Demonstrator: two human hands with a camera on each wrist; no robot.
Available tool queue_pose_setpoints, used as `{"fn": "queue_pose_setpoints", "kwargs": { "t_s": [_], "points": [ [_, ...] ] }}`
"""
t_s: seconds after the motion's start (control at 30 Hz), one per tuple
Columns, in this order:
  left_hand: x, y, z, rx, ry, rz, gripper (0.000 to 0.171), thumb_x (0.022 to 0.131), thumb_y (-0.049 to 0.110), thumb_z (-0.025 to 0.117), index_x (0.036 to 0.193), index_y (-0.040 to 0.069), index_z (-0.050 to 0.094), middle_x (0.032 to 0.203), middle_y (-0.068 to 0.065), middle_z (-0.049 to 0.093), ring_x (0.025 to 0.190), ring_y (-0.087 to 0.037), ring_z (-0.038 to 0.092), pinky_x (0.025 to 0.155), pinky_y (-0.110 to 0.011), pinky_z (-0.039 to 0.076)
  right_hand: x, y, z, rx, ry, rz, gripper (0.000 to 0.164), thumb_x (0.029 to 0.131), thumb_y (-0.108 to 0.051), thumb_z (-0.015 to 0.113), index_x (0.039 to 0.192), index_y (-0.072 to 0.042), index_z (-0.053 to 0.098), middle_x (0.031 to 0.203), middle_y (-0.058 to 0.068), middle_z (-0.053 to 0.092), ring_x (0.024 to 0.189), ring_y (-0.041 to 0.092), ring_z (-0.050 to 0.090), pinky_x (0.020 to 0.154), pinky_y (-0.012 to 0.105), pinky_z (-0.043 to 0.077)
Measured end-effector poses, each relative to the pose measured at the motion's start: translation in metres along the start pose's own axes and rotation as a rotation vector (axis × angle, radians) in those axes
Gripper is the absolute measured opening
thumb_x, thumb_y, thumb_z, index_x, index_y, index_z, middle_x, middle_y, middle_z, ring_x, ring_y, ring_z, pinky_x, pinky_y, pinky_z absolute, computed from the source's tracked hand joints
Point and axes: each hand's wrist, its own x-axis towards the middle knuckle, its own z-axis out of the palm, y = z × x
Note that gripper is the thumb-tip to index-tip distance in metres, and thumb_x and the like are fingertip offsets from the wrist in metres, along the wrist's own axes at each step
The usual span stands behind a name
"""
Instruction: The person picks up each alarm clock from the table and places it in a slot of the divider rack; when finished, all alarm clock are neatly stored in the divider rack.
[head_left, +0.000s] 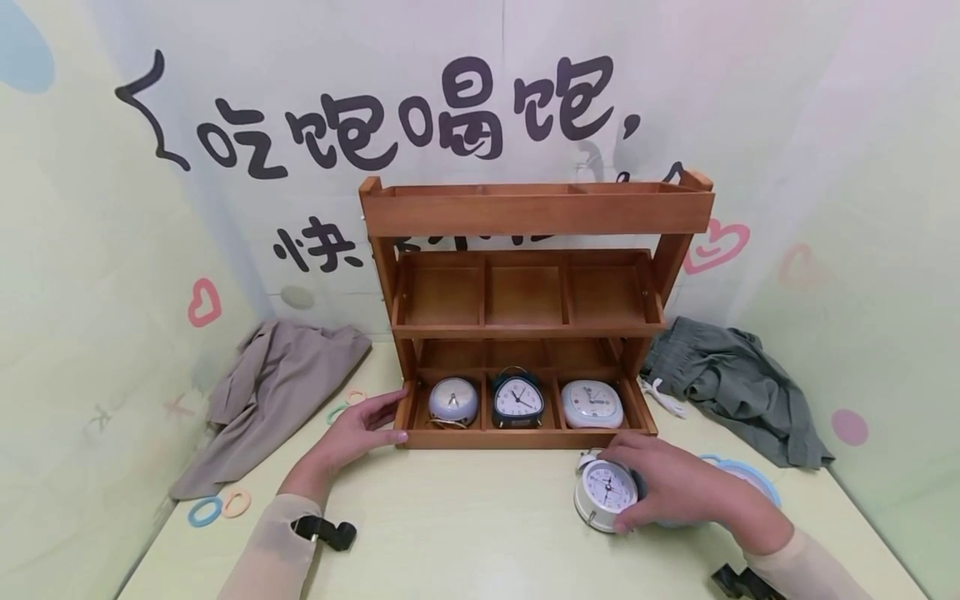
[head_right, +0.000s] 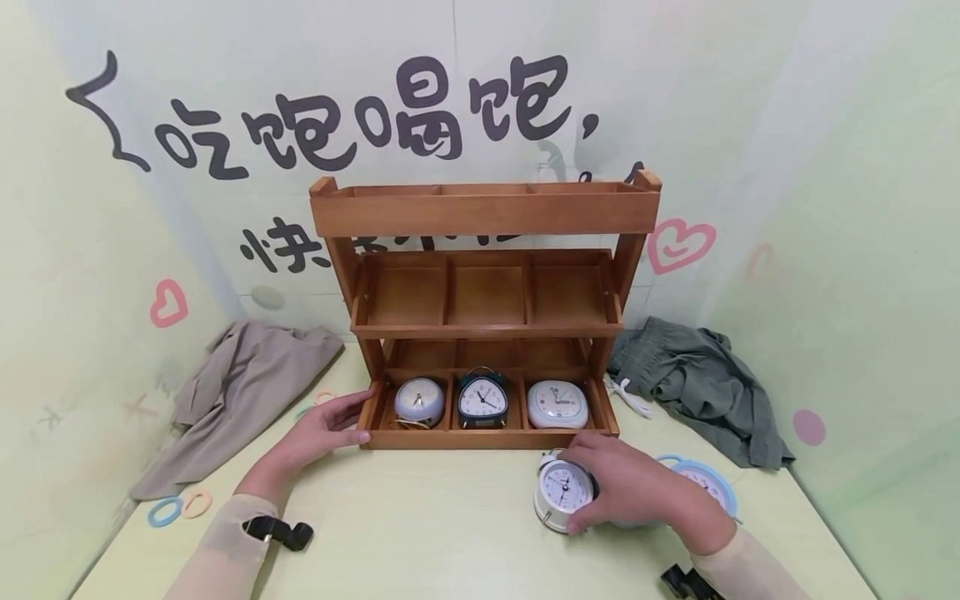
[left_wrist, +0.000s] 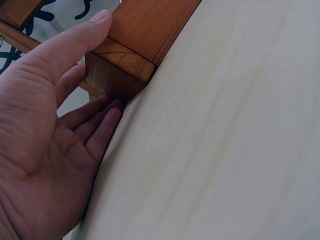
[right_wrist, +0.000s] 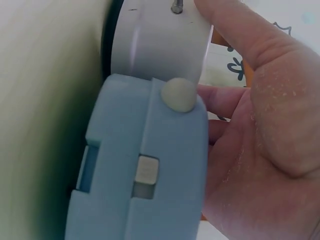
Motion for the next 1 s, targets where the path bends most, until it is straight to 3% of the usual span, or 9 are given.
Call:
{"fn": "queue_pose_setpoints", "kwargs": {
  "t_s": [0.43,1.0],
  "points": [
    [0.0003,-0.0017,-0.0004,-0.017,0.001,-0.001,0.082,0.096,0.018,0.091,0.168,0.011,0.051,0.174,-0.014,0.044,0.157,-0.042,0.046,0.128,-0.049,0.040,0.0024,0.0011,0.0020,0.023,-0.008,0.023,0.082,0.078,-0.072,0.092,0.139,-0.022,0.071,0.133,-0.014,0.062,0.118,0.012,0.061,0.101,0.043,0.060],
    [0.0008,-0.0011,-0.0014,-0.019,-0.013,0.017,0.083,0.097,0.017,0.090,0.168,0.008,0.049,0.175,-0.013,0.043,0.157,-0.043,0.045,0.129,-0.048,0.038,0.0014,-0.0003,0.0094,-0.019,0.060,-0.005,0.082,0.083,-0.072,0.090,0.142,-0.018,0.073,0.135,-0.013,0.061,0.120,0.010,0.062,0.103,0.044,0.061]
  ]
}}
